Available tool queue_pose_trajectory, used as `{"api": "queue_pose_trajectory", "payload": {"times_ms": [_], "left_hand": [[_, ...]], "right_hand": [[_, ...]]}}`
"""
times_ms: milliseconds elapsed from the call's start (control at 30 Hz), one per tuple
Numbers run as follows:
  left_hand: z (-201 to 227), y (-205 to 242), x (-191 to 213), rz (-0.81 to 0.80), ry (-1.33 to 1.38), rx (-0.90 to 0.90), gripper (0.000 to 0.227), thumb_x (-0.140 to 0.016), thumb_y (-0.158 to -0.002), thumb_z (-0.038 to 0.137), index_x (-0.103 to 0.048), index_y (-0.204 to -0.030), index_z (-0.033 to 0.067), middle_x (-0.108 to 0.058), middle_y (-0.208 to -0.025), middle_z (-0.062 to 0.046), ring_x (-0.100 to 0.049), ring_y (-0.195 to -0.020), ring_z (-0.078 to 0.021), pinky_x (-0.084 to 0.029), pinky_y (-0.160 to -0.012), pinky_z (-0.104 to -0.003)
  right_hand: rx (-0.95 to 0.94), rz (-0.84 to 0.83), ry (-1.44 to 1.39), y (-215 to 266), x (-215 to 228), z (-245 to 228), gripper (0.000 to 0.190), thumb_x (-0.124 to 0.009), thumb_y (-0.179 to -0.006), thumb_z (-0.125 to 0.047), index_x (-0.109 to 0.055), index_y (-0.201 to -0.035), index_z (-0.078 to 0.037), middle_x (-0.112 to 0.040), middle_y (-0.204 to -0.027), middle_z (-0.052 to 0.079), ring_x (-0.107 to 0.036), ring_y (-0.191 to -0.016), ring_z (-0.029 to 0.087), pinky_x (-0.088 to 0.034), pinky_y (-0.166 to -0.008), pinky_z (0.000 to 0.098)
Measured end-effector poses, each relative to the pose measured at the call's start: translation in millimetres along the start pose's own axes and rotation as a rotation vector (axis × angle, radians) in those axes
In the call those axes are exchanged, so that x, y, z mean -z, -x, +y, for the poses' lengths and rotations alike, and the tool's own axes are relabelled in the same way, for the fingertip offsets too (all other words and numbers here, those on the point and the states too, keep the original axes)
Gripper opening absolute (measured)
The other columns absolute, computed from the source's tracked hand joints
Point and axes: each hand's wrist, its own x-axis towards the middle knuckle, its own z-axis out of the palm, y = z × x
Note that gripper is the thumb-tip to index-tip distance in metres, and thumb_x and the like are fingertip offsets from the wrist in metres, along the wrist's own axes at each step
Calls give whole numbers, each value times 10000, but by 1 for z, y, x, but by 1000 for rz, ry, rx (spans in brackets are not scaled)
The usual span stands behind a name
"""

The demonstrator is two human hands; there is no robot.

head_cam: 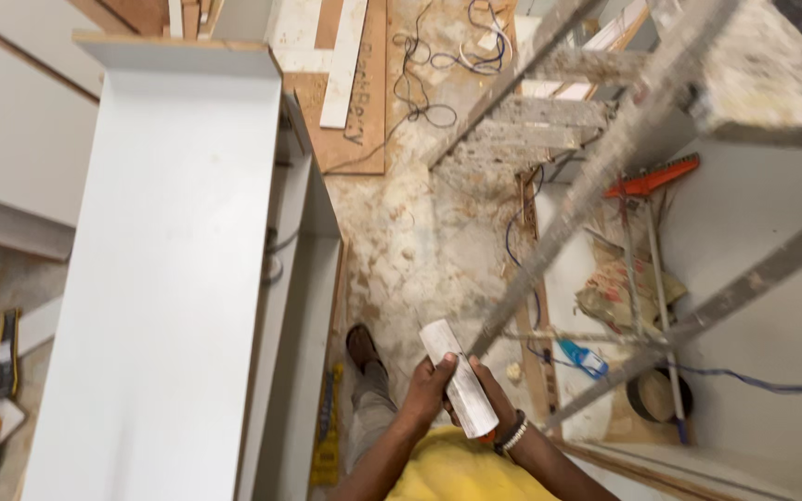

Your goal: The person planes and smooths the edges of wood panels using a hand plane, then positions and fits white laminate components together to assemble part of a cabinet or drawer.

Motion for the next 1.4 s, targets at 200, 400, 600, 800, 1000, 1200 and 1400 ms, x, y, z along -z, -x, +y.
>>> {"api": "queue_pose_trajectory", "payload": {"times_ms": [200, 400, 600, 800, 1000, 1200, 1400], "left_hand": [[90, -86, 42, -106, -38, -2, 467, -516, -1034, 538, -574, -1021, 75, -627, -698, -29, -577, -507, -105, -480, -475, -261], [174, -153, 100, -145, -83, -64, 508, -515, -1042, 545, -579, -1033, 41, -632, -716, -24, -587, -530, -100, -485, -481, -259], [215, -188, 158, -97, -200, -77, 593, -501, -1018, 582, -640, -1216, 40, -638, -822, -66, -606, -677, -144, -502, -565, -299], [279, -217, 223, 200, -512, -317, 653, -501, -953, 614, -588, -1345, 99, -659, -1291, -123, -640, -1212, -260, -535, -1032, -404], [418, -300, 289, 506, -1182, -1052, 526, -755, -972, 342, -597, -1361, 25, -633, -1343, -204, -555, -1342, -410, -435, -1166, -516], [475, -373, 316, 550, -1707, -845, 878, -736, -857, 590, -440, -1425, -9, -442, -1450, -227, -269, -1454, -424, -64, -1197, -633], [448, -409, 324, 727, -1647, -879, 522, -734, -919, 463, -535, -1182, 59, -537, -1183, -153, -455, -1281, -356, -92, -1240, -638]], "right_hand": [[59, 188, 67, -82, -49, -75, 744, -510, -910, -708, -679, -1097, -9, -732, -774, 157, -708, -566, 223, -592, -498, 335], [142, 171, 124, -180, -97, -132, 696, -522, -917, -679, -660, -1131, -31, -733, -822, 142, -714, -637, 209, -594, -559, 323], [194, 153, 208, -244, -137, -150, 639, -547, -903, -638, -632, -1200, -79, -737, -890, 122, -728, -732, 195, -599, -642, 309], [61, 106, 130, -297, -134, -180, 726, -566, -914, -645, -643, -1291, -29, -734, -933, 128, -706, -765, 200, -593, -647, 336], [177, 155, 168, -349, -135, -223, 702, -537, -853, -638, -600, -1290, -92, -744, -973, 104, -749, -807, 192, -632, -687, 358], [308, -112, 254, -339, -73, -296, 609, -628, -1079, -594, -668, -1237, -7, -679, -779, 83, -639, -495, 138, -536, -387, 282], [439, 221, 262, -298, -50, -329, 768, -683, -874, -626, -574, -1332, -19, -699, -1046, 85, -721, -856, 180, -622, -659, 334]]}}
